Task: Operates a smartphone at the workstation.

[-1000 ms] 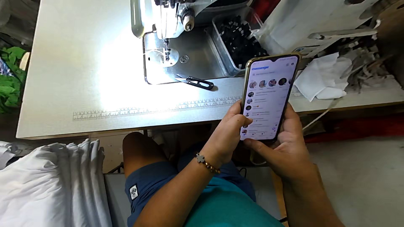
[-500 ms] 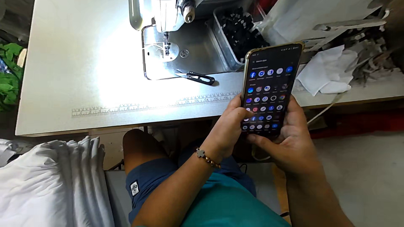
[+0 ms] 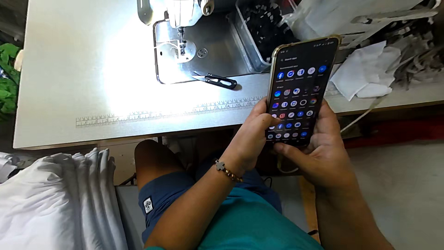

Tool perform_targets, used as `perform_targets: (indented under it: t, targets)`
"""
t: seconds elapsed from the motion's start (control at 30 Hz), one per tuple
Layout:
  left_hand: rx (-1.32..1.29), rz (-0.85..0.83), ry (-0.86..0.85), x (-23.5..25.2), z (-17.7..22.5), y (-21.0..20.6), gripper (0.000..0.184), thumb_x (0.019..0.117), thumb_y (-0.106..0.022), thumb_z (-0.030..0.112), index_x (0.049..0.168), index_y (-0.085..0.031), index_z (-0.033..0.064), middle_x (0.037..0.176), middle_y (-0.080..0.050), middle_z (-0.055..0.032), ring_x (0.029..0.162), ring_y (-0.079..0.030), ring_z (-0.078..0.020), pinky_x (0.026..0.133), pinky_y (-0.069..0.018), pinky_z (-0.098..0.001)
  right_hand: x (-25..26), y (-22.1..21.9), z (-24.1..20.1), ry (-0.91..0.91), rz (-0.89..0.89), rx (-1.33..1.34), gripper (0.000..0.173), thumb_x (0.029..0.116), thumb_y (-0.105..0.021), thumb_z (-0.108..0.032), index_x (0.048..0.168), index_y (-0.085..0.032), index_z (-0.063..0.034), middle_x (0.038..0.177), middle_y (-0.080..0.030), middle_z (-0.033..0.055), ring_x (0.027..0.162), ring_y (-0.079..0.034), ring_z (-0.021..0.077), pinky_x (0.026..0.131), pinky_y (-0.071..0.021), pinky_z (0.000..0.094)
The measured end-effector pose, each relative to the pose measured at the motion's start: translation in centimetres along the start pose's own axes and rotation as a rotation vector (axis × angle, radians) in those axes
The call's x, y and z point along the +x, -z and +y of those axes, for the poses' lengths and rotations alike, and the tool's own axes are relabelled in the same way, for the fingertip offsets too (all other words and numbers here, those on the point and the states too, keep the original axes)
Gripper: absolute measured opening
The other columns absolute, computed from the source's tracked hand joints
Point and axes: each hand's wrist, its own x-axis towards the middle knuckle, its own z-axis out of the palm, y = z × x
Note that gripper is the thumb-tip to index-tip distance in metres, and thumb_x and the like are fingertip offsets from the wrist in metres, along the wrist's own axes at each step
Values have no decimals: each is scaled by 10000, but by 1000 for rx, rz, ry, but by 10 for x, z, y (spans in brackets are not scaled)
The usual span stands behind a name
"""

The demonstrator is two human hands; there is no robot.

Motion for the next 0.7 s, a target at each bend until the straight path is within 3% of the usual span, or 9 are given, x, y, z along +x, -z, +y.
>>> perform_targets:
  t: [0.13, 0.2, 0.27, 0.4, 0.7]
  targets:
    - [5, -20, -10, 1, -2, 2, 493, 1012, -264, 110, 1498, -345, 88, 1281, -543, -114, 1087, -606, -156, 918, -527, -360, 1, 3, -1, -5, -12, 34, 932, 848, -737, -151, 1592, -176, -122, 1376, -557, -11, 1163, -643, 99, 894, -604, 242]
    - [13, -21, 2, 1, -2, 2, 498, 1004, -267, 108, 1495, -347, 98, 1261, -547, -114, 1049, -614, -158, 859, -542, -344, 3, 6, -3, 3, -11, 52, 871, 865, -741, -159, 1569, -230, -115, 1332, -584, -17, 1087, -670, 93, 821, -622, 232]
    - [26, -23, 8, 2, -3, 2, 481, 999, -276, 114, 1472, -367, 98, 1214, -557, -109, 987, -627, -155, 769, -557, -320, 4, 9, -3, 13, -2, 33, 854, 865, -721, -149, 1564, -236, -81, 1345, -578, -12, 1137, -652, 90, 884, -603, 234]
    - [40, -51, 33, 1, -4, 2, 486, 1000, -282, 125, 1479, -364, 99, 1217, -558, -115, 988, -625, -163, 754, -555, -324, 8, 12, -3, 59, -8, 11, 823, 883, -696, -142, 1560, -235, -55, 1358, -574, -15, 1196, -620, 76, 987, -555, 231]
    - [74, -56, 40, 1, -6, 2, 491, 999, -276, 132, 1481, -362, 105, 1212, -567, -117, 944, -640, -167, 666, -553, -301, 6, 28, -6, -5, -136, 40, 902, 795, -588, 25, 1601, -198, -87, 1388, -573, -9, 1213, -616, 80, 982, -549, 218]
